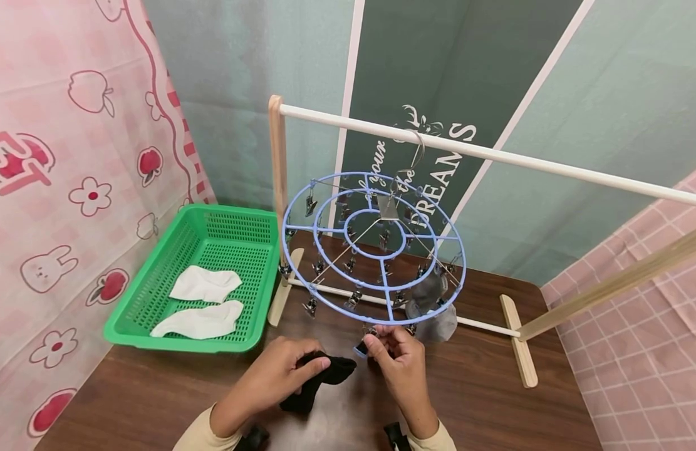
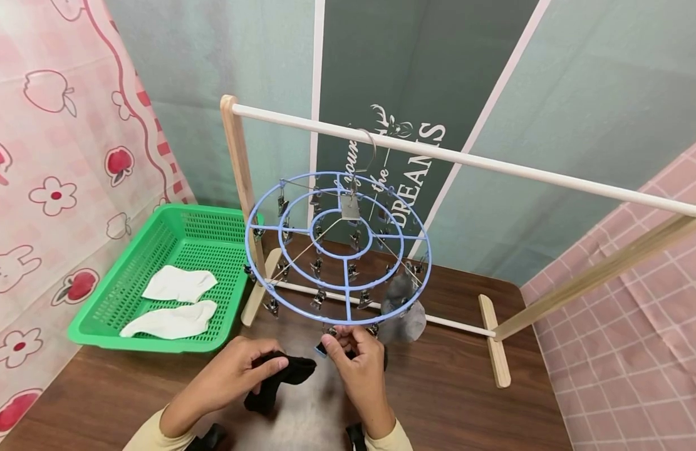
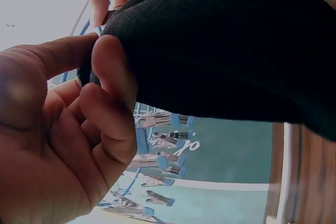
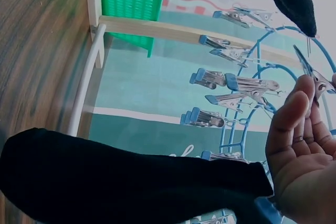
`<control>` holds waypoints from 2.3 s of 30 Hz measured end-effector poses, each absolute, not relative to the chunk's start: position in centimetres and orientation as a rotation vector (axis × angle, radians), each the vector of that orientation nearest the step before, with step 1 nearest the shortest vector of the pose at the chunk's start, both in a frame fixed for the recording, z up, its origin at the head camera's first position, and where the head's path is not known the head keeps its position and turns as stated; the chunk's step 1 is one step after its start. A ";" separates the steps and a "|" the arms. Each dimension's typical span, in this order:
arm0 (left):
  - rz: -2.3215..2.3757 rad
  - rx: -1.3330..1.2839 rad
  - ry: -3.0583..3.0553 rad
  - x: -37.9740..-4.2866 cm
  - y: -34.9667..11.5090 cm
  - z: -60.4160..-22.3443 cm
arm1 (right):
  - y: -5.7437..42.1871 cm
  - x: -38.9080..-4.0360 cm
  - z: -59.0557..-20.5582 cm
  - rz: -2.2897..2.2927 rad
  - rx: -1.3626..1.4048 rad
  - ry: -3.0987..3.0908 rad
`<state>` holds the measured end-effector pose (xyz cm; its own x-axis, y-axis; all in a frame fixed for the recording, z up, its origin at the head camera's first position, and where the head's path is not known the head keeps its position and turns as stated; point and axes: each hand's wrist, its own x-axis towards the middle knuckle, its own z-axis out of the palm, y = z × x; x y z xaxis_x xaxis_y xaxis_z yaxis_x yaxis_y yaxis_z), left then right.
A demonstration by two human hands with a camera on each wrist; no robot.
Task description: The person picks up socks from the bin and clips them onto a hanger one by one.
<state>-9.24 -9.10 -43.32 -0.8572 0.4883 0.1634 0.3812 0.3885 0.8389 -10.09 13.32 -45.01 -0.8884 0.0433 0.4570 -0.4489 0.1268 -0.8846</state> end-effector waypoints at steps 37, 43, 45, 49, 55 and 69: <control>1.398 1.116 2.384 -10.3 -5.4 -43.8 | 14.0 -10.3 -45.4 1.944 0.453 -1.861; 1.436 1.099 2.399 -10.3 -5.1 -44.0 | 14.1 -10.2 -45.3 1.964 0.416 -1.903; 1.472 1.077 2.386 -10.3 -5.0 -44.0 | 14.2 -10.1 -45.3 1.960 0.419 -1.910; 1.528 1.036 2.371 -10.3 -4.9 -44.1 | 14.2 -10.2 -45.3 1.943 0.438 -1.910; 1.572 0.982 2.346 -10.4 -4.7 -44.1 | 14.3 -10.2 -45.4 1.940 0.467 -1.903; 1.580 0.959 2.331 -10.3 -4.8 -43.9 | 14.2 -9.8 -45.3 1.932 0.469 -1.951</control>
